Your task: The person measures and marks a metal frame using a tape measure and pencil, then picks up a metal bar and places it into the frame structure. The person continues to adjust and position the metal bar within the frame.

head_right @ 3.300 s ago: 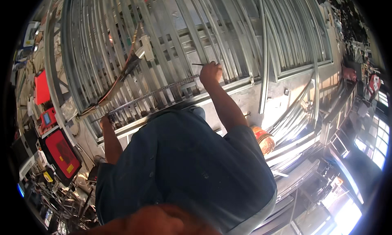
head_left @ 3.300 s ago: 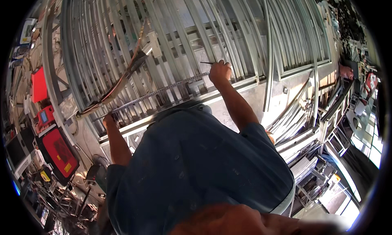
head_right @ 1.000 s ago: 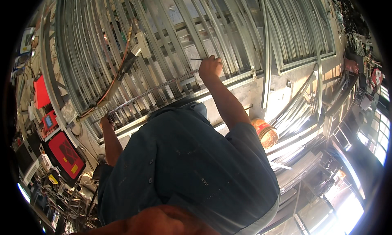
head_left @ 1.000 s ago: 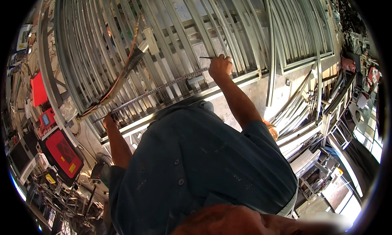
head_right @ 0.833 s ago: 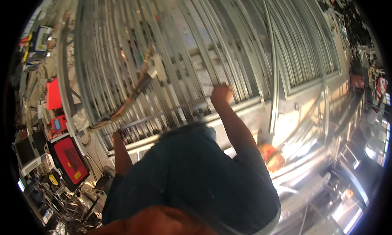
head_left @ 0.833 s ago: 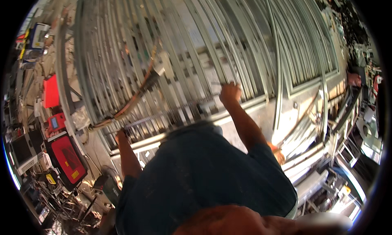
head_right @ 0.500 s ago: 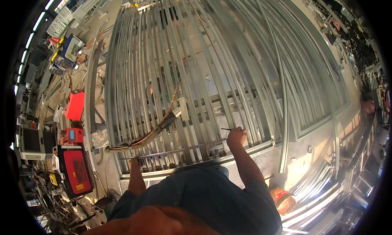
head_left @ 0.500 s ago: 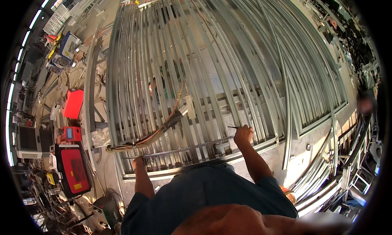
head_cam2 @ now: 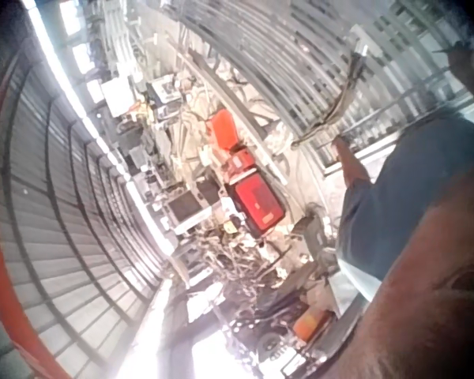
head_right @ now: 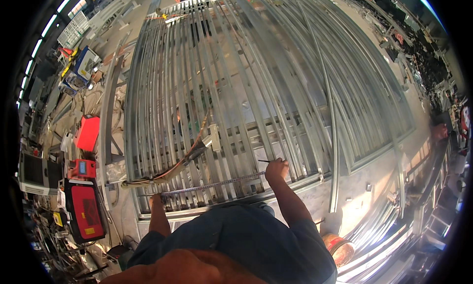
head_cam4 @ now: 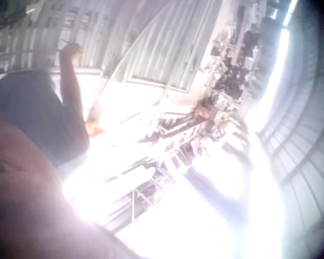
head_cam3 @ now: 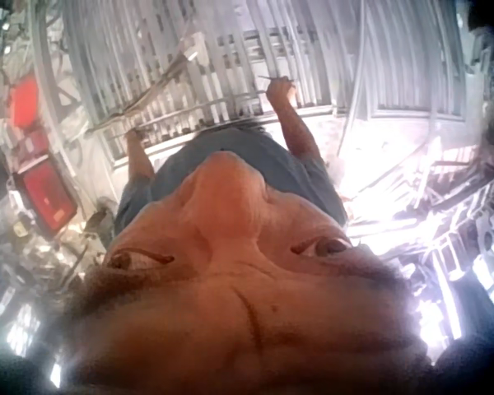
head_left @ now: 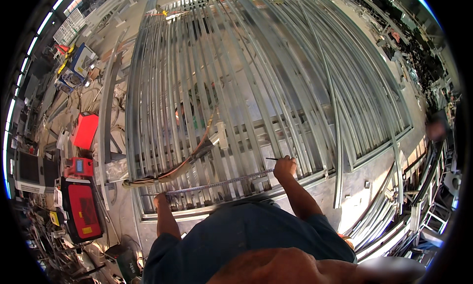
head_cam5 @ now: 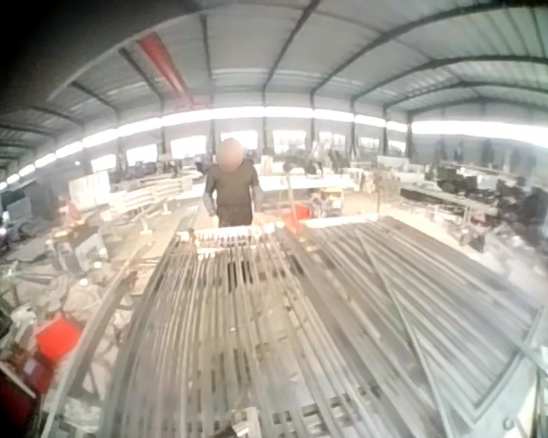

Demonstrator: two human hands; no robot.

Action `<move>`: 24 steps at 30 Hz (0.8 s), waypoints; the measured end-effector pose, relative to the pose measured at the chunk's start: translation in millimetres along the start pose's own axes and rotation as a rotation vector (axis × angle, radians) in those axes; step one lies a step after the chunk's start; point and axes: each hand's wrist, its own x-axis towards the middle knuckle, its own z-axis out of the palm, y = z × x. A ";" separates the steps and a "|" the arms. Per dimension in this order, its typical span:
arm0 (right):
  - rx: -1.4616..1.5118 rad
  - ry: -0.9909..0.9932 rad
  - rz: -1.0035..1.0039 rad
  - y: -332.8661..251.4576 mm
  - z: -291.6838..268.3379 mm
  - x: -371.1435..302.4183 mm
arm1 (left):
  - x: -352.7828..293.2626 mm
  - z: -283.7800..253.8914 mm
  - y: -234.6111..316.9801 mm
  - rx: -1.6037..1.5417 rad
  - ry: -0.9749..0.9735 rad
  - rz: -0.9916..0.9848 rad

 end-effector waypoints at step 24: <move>-0.025 -0.086 0.008 -1.0 -10.1 -5.1 | 6.7 7.6 12.2 1.158 -0.029 0.452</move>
